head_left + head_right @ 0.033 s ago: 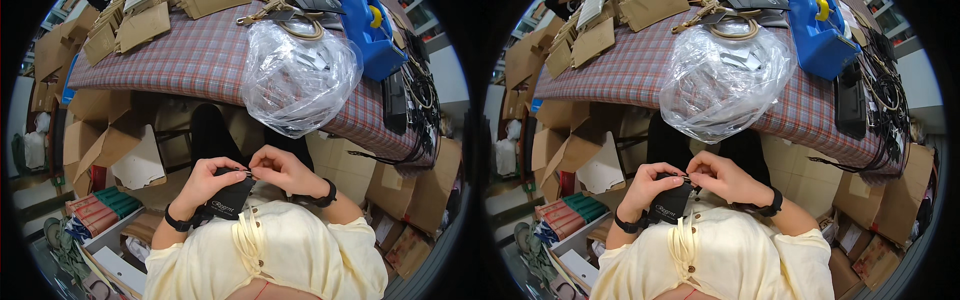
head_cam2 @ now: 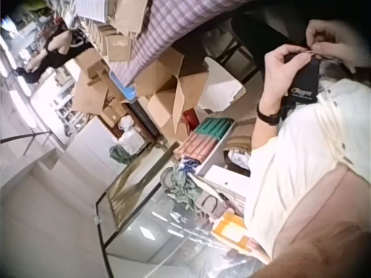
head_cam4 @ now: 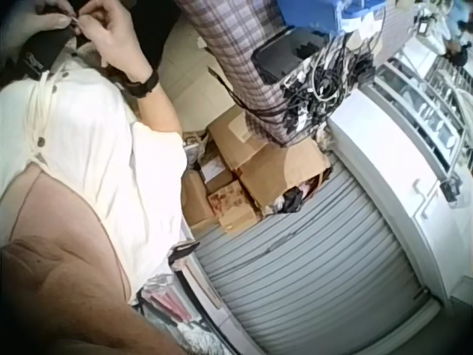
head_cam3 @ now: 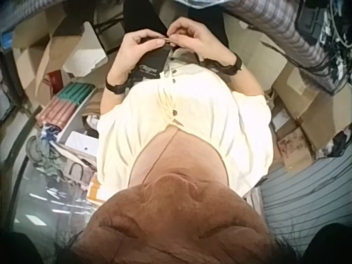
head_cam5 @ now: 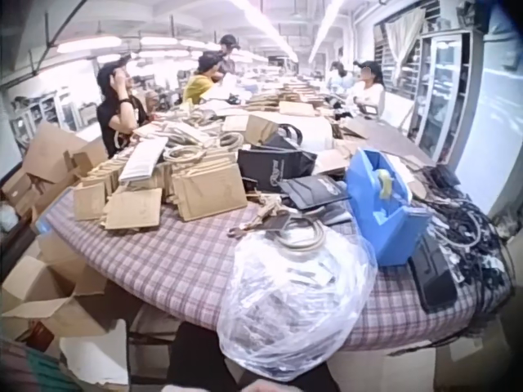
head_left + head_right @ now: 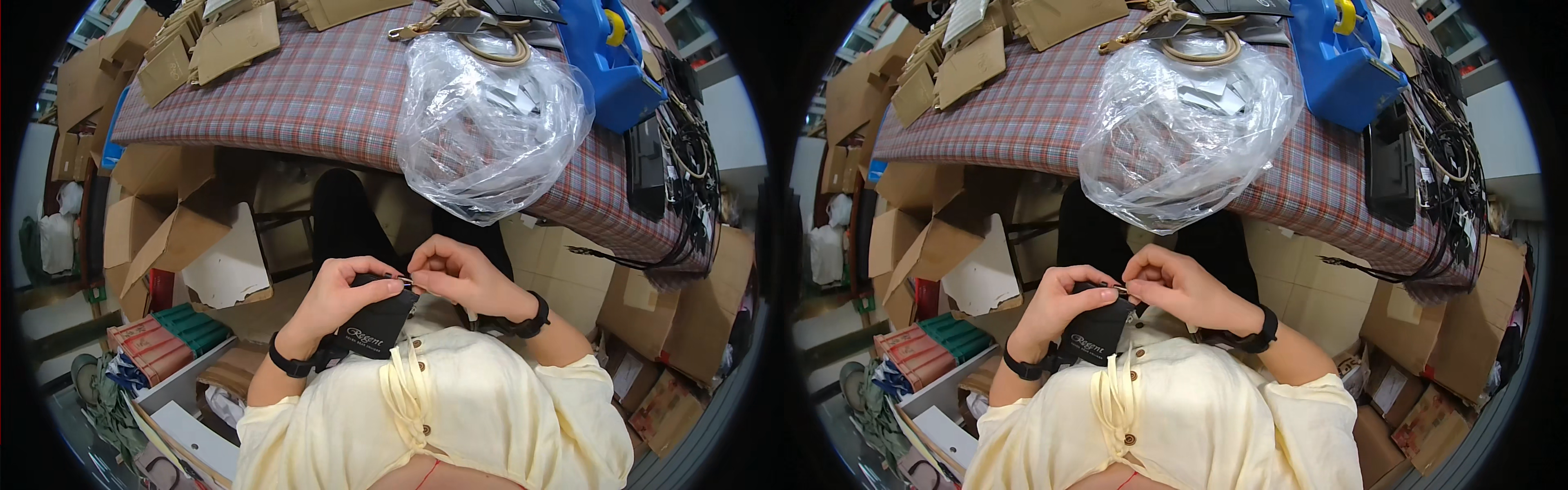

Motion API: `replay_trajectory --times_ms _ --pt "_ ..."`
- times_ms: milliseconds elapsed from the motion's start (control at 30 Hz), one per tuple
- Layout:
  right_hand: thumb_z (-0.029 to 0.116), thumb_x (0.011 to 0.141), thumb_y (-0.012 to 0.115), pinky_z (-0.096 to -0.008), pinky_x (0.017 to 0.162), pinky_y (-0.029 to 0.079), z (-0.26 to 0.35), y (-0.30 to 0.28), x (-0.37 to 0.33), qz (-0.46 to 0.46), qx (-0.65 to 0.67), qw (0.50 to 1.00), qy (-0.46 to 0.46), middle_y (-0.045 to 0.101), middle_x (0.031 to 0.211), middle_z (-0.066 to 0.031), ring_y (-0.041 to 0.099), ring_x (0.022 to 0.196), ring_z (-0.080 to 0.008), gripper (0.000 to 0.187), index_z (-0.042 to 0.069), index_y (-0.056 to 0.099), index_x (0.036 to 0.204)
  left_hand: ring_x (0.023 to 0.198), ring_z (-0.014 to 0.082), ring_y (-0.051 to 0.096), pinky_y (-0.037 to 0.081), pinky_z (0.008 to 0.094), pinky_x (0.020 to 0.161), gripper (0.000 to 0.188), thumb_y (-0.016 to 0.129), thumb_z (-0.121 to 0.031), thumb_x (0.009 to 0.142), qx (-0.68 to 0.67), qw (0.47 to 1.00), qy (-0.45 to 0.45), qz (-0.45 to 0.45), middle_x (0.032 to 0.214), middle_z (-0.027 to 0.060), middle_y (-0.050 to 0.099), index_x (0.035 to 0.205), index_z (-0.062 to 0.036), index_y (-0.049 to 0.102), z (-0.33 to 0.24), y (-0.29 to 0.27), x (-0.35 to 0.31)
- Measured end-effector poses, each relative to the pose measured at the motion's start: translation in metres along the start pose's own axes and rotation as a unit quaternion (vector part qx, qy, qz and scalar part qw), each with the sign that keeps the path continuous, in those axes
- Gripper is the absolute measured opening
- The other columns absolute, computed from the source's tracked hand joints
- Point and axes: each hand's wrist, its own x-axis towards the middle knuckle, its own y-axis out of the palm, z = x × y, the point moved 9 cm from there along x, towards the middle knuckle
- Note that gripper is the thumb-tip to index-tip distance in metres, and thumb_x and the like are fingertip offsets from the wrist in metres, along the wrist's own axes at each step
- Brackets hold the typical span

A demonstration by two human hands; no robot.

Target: The recorder is assembling small black leather tags, attaching ribbons and plastic components in a workshop environment.

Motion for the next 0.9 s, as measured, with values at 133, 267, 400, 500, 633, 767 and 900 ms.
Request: replay_trajectory --times_ms 133,267,400,500,633,767,900 --pt "0.017 0.094 0.058 -0.0240 0.066 0.048 -0.013 0.003 -0.001 0.011 0.038 0.997 0.062 0.063 0.087 -0.0022 0.058 0.075 -0.0072 0.018 0.003 0.055 0.105 0.075 0.0073 0.061 0.049 0.0211 0.070 0.013 0.067 -0.007 0.083 -0.013 0.999 -0.019 0.023 0.084 0.0042 0.068 0.092 0.0024 0.067 0.003 0.001 0.003" --pt "0.010 0.084 0.067 -0.0261 0.056 0.048 0.043 0.012 -0.014 -0.011 -0.340 0.910 -0.235 0.064 0.083 -0.0037 0.060 0.069 -0.0120 0.019 0.004 0.061 0.101 0.074 0.0072 0.061 0.049 0.0210 0.069 0.014 0.067 -0.007 0.083 -0.061 0.997 -0.043 0.037 0.085 0.0046 0.069 0.093 0.0024 0.068 0.011 0.004 0.004" --pt "0.009 0.077 0.070 -0.0304 0.055 0.050 0.059 0.029 -0.032 -0.047 -0.562 0.749 -0.347 0.062 0.081 -0.0052 0.063 0.069 -0.0213 0.019 0.004 0.063 0.093 0.073 0.0074 0.062 0.050 0.0214 0.069 0.013 0.068 -0.007 0.082 -0.042 0.998 -0.035 0.028 0.082 0.0034 0.068 0.091 0.0019 0.068 0.007 0.009 0.003" --pt "0.009 0.079 0.069 -0.0296 0.056 0.051 0.056 0.023 -0.032 -0.071 -0.543 0.765 -0.339 0.062 0.080 -0.0049 0.063 0.068 -0.0199 0.014 0.004 0.063 0.091 0.075 0.0075 0.062 0.050 0.0213 0.071 0.015 0.070 -0.009 0.083 -0.011 0.999 -0.032 0.026 0.084 0.0033 0.068 0.093 0.0019 0.067 0.002 0.011 -0.001" --pt "0.009 0.084 0.067 -0.0250 0.058 0.048 0.039 -0.001 -0.021 -0.083 -0.260 0.939 -0.210 0.065 0.081 -0.0074 0.063 0.067 -0.0172 0.014 0.002 0.068 0.096 0.079 0.0071 0.063 0.051 0.0215 0.073 0.021 0.075 -0.008 0.081 -0.072 0.996 -0.003 0.059 0.089 0.0029 0.068 0.096 -0.0003 0.063 0.005 0.011 -0.006" --pt "0.008 0.085 0.067 -0.0235 0.059 0.046 0.025 0.006 -0.018 -0.067 -0.149 0.976 -0.145 0.065 0.083 -0.0045 0.060 0.068 -0.0093 0.015 0.001 0.068 0.099 0.080 0.0059 0.062 0.051 0.0208 0.072 0.023 0.077 -0.005 0.078 -0.085 0.993 0.003 0.083 0.090 0.0020 0.067 0.092 -0.0024 0.059 0.004 0.018 -0.011" --pt "0.004 0.083 0.068 -0.0207 0.058 0.042 0.015 0.010 -0.012 -0.072 -0.090 0.987 -0.111 0.066 0.081 -0.0047 0.057 0.067 -0.0076 0.013 0.001 0.070 0.095 0.079 0.0054 0.062 0.051 0.0201 0.071 0.024 0.078 -0.005 0.078 -0.095 0.992 0.000 0.081 0.089 0.0022 0.067 0.090 -0.0026 0.058 0.007 0.018 -0.011"
